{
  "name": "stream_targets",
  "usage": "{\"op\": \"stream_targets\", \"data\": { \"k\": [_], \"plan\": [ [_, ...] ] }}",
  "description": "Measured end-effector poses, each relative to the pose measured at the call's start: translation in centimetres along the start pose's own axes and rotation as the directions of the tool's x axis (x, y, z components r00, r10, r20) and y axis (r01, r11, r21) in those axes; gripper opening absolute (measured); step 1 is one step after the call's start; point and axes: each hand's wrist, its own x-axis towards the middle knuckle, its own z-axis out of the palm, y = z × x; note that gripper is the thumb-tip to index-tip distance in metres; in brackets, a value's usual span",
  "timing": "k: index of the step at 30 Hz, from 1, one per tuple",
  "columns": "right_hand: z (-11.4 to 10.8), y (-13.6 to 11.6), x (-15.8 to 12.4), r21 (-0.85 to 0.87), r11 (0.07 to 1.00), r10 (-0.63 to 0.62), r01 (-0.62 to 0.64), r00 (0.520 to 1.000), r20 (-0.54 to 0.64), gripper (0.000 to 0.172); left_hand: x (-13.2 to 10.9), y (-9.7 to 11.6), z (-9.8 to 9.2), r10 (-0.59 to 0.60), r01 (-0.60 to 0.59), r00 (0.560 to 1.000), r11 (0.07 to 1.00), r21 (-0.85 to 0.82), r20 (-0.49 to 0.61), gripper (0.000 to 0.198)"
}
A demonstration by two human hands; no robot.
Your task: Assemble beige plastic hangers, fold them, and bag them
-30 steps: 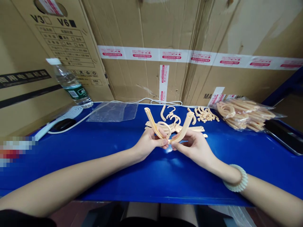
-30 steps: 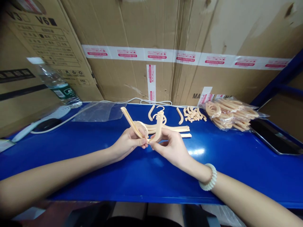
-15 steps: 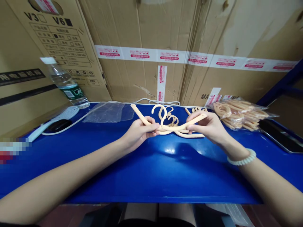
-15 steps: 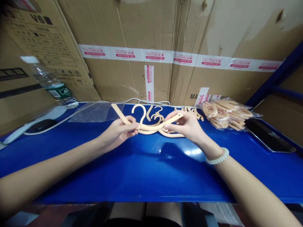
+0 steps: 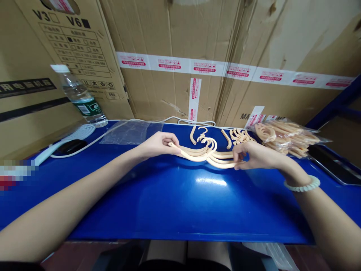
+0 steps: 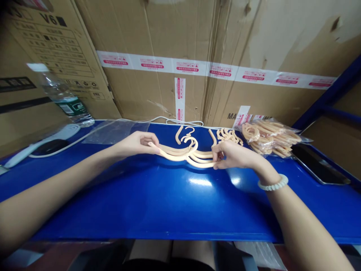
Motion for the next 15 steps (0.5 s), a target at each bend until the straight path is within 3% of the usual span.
{"op": "stream_targets", "data": {
  "k": [1,3,5,8,15],
  "plan": [
    [0.2,-0.1,0.1,-0.004,1.000,0.026,-0.026,0.999,0.037,0.012,0.0,-0.2,-0.1,0.097,-0.102,0.994,0.978,0.183,0.041,0.019],
    [0.7,-0.3,0.2,-0.023,0.996,0.090,-0.089,0.992,0.083,0.009,0.0,-0.5,-0.2,0.263,-0.296,0.955,0.839,0.456,0.137,0.018],
    [1.0,-0.4,0.4,-0.039,0.990,0.142,-0.139,0.985,0.093,0.008,0.0,-0.8,-0.1,0.362,-0.416,0.907,0.697,0.584,0.214,0.017],
    [1.1,-0.5,0.5,-0.041,0.985,0.172,-0.170,0.983,0.064,0.008,0.0,-1.3,0.3,0.419,-0.480,0.872,0.634,0.606,0.253,0.017],
    [0.9,0.5,0.7,-0.076,0.984,0.161,-0.162,0.987,-0.029,0.012,0.0,-2.3,1.0,0.384,-0.477,0.879,0.712,0.516,0.282,0.015]
  ]
}}
